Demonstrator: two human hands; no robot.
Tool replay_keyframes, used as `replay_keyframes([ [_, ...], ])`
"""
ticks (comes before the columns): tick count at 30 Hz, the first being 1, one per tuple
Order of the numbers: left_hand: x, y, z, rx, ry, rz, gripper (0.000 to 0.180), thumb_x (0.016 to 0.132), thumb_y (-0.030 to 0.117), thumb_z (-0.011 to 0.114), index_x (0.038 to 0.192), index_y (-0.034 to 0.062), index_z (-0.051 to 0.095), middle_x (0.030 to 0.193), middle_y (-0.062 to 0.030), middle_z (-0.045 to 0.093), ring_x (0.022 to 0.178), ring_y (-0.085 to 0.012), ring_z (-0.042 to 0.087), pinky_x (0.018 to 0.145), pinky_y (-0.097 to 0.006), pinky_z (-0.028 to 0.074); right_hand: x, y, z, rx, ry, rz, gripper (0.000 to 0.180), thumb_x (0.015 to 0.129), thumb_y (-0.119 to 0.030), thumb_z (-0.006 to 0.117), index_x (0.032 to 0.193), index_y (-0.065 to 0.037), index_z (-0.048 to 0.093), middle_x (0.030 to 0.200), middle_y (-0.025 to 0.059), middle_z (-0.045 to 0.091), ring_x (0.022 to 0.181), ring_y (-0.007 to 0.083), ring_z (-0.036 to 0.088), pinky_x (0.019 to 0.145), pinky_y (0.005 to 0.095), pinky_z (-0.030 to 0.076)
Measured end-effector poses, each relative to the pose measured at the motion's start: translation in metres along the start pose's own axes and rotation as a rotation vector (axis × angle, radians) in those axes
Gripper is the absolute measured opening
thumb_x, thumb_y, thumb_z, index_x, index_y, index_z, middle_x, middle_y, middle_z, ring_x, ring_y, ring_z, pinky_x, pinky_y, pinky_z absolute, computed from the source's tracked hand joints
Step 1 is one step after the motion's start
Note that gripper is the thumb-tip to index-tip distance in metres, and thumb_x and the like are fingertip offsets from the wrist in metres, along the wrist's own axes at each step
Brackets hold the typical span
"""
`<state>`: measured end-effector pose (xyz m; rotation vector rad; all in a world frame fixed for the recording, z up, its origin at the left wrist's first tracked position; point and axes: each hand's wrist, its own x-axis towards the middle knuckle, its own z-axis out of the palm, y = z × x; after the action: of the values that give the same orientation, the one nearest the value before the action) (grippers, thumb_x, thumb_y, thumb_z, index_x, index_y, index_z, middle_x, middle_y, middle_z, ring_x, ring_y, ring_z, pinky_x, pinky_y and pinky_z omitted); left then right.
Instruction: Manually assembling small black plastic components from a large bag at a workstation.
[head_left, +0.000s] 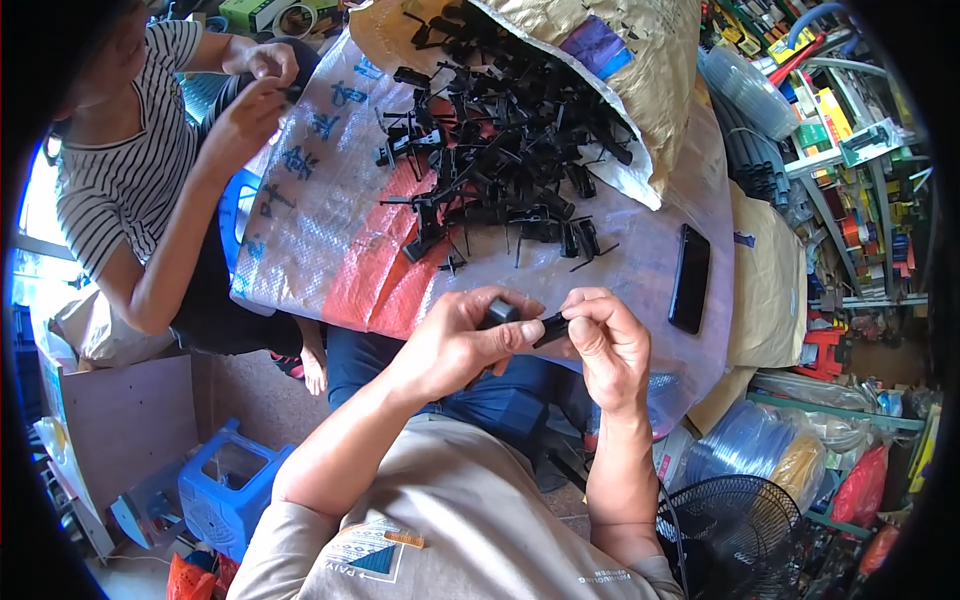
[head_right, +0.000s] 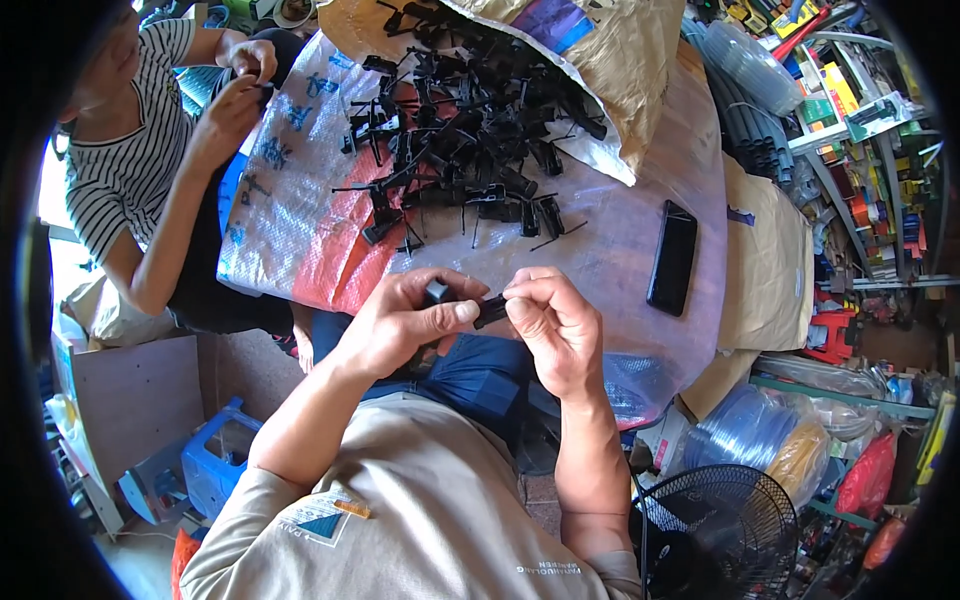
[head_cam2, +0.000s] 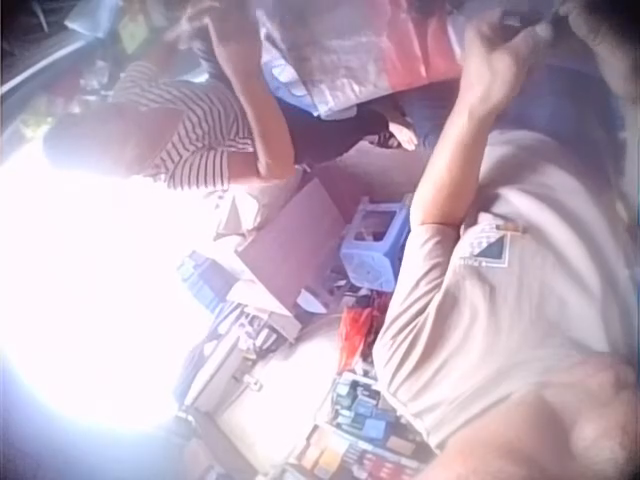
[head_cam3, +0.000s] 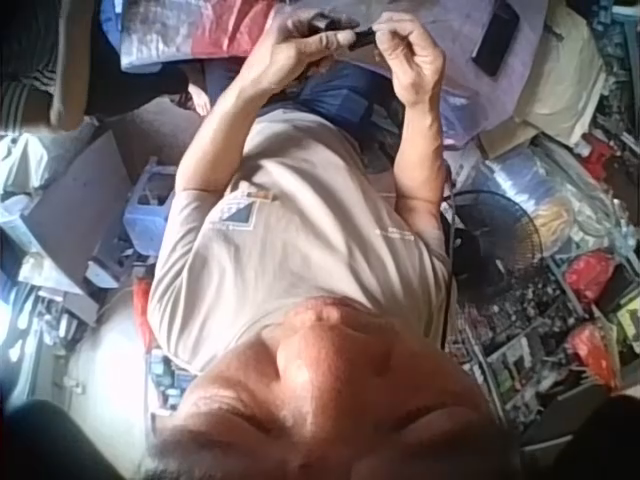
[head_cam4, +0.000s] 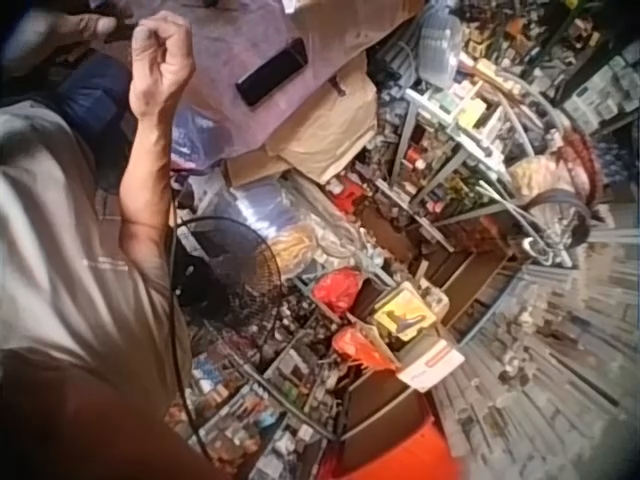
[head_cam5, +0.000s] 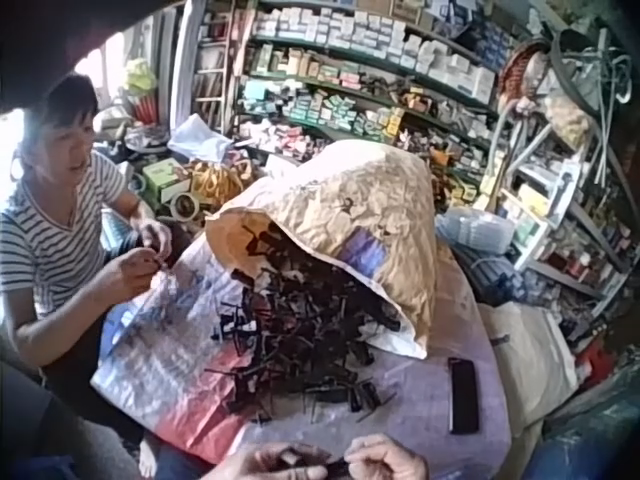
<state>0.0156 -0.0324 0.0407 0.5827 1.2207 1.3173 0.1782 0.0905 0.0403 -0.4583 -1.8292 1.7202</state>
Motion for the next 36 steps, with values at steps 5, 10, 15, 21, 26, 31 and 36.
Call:
replay_keyframes([
  [5,-0.003,-0.004,0.014,0.347,0.153,0.344,0.019,0.087,0.011,0.068,0.100,-0.0016,0.064,0.078,-0.0028,0.064,0.071,-0.0043,0.055,0.063,-0.022,0.047,0.001,0.004,0.010,0.000,0.070,0.048,0.007,0.091,-0.005,0.063,0.095,0.001,0.061,0.098,0.0058,0.060,0.068,0.0067,0.054,0.059,0.0202,0.045],
  [10,-0.004,-0.011,0.015,0.367,0.221,0.365,0.014,0.086,0.007,0.068,0.094,-0.0017,0.062,0.078,-0.0035,0.064,0.071,-0.0043,0.056,0.063,-0.023,0.048,-0.001,0.001,0.011,0.080,0.057,0.109,0.008,0.089,0.003,0.058,0.097,0.002,0.061,0.102,0.0067,0.059,0.073,0.0090,0.059,0.063,0.0229,0.050],
  [15,-0.002,-0.014,0.016,0.421,0.255,0.356,0.013,0.085,0.006,0.069,0.093,-0.0015,0.062,0.076,-0.0041,0.065,0.070,-0.0045,0.056,0.062,-0.023,0.048,-0.001,0.004,0.010,0.078,0.039,0.071,0.011,0.088,0.006,0.056,0.097,0.003,0.060,0.105,0.0068,0.058,0.072,0.0081,0.057,0.061,0.0216,0.048],
  [21,-0.004,-0.017,0.015,0.444,0.296,0.356,0.012,0.085,0.005,0.068,0.093,-0.0010,0.062,0.078,-0.0048,0.065,0.072,-0.0050,0.057,0.062,-0.023,0.048,-0.002,0.011,0.018,0.069,0.082,0.049,0.010,0.087,0.006,0.056,0.095,0.003,0.059,0.104,0.0053,0.057,0.070,0.0045,0.050,0.060,0.0184,0.042],
  [26,-0.017,-0.025,0.005,-0.024,0.250,0.304,0.023,0.087,0.010,0.066,0.108,0.0002,0.062,0.086,-0.0055,0.066,0.070,-0.0097,0.060,0.060,-0.026,0.049,-0.001,0.011,0.034,0.086,0.136,0.055,0.015,0.083,0.007,0.054,0.097,0.002,0.058,0.105,0.0067,0.056,0.070,0.0041,0.047,0.060,0.0179,0.040],
  [31,-0.058,-0.046,-0.012,-0.500,0.185,0.145,0.034,0.086,0.010,0.070,0.117,0.0031,0.061,0.080,-0.0003,0.061,0.061,-0.0048,0.052,0.051,-0.020,0.040,-0.019,0.009,0.069,0.234,-0.011,0.217,0.015,0.082,0.008,0.060,0.092,-0.001,0.053,0.106,0.0088,0.052,0.078,0.0063,0.051,0.064,0.0195,0.043],
  [36,-0.107,-0.100,-0.053,-0.850,0.463,-0.004,0.023,0.083,0.016,0.068,0.102,0.0030,0.062,0.072,-0.0078,0.060,0.050,-0.0152,0.053,0.044,-0.027,0.041,-0.024,0.012,0.101,-0.276,-0.408,0.132,0.025,0.081,-0.005,0.073,0.099,-0.001,0.056,0.078,0.0059,0.057,0.060,0.0106,0.053,0.055,0.0242,0.047],
])
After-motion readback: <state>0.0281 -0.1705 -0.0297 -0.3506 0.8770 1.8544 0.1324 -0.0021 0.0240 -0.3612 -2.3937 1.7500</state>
